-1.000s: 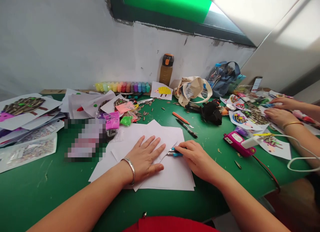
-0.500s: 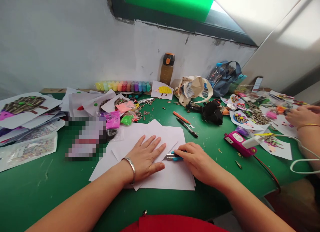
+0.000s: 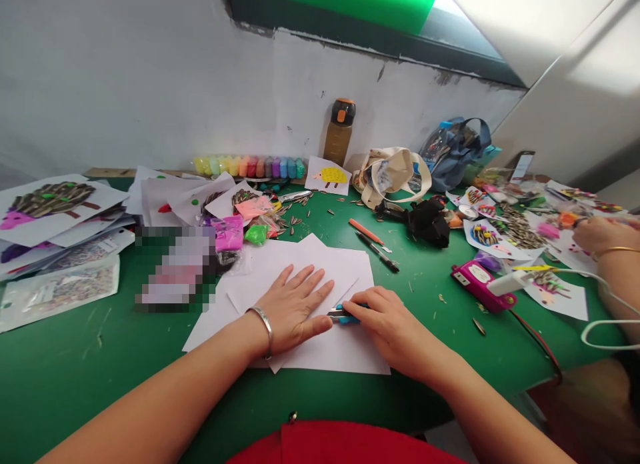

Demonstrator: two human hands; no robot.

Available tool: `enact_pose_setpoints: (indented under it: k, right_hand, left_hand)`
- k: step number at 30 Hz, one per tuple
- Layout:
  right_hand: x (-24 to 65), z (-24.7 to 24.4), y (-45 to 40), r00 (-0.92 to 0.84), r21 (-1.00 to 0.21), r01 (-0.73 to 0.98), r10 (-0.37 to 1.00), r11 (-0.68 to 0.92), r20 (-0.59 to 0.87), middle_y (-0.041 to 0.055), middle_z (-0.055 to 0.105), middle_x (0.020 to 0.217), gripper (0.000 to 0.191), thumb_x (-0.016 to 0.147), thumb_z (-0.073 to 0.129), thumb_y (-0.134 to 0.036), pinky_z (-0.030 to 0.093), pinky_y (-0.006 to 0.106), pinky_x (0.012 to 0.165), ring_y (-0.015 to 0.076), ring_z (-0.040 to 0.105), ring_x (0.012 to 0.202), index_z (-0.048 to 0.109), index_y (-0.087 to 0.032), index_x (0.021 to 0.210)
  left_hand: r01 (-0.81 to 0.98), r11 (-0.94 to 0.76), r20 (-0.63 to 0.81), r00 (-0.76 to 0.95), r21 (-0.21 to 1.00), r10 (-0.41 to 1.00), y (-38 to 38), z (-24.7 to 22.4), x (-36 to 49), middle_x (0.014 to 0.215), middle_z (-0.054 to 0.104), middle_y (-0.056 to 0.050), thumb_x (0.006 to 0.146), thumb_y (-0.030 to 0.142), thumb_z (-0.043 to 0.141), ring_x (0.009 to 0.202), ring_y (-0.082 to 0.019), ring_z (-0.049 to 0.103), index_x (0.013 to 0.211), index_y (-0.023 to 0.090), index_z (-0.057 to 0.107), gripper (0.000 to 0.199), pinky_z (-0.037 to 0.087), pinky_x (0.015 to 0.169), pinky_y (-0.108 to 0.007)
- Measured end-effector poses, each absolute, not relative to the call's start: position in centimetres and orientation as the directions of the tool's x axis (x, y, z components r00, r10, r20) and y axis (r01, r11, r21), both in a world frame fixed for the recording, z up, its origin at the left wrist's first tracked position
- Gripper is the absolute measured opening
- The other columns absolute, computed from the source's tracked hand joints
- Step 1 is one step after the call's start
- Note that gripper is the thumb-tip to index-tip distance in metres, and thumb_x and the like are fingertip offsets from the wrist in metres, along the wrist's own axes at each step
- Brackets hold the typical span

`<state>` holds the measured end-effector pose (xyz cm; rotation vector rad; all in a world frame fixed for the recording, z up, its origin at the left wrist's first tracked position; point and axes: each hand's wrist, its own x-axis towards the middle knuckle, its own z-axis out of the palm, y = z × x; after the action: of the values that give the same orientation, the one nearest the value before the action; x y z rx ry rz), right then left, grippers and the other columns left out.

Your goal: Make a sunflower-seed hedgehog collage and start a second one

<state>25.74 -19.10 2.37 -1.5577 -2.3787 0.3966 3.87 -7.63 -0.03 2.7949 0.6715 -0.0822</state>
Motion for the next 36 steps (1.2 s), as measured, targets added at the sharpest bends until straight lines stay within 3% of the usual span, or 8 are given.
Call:
enact_pose_setpoints:
  k: [14,36]
  right_hand:
    - [24.2,2.6,-19.8,-0.411,-0.416,0.82,0.91,0.393,0.051,0.0087,0.06,0.116,0.04,0.09,0.044,-0.006,0.04,0.041,0.091,0.0227,0.048,0.104,0.055,-0.022,0.125]
    - [20.9,2.2,-21.4,-0.454,-0.426,0.798,0.89,0.426,0.039,0.0109,0.057,0.122,0.049,0.089,0.045,-0.006,0.041,0.042,0.089,0.0248,0.046,0.105,0.048,-0.022,0.134]
  left_hand:
    - [0.464,-0.849,-0.134,0.886,0.253,0.444,-7.8,0.1,4.0,0.158,0.02,-0.012,0.092,0.069,0.016,0.146,-0.032,0.012,0.151,0.025,0.024,0.074,0.001,0.113,-0.057]
    - [0.469,-0.844,-0.139,0.883,0.259,0.448,-7.8,0.2,4.0,0.159,0.019,-0.01,0.092,0.068,0.015,0.146,-0.032,0.011,0.15,0.026,0.025,0.073,0.001,0.113,-0.057]
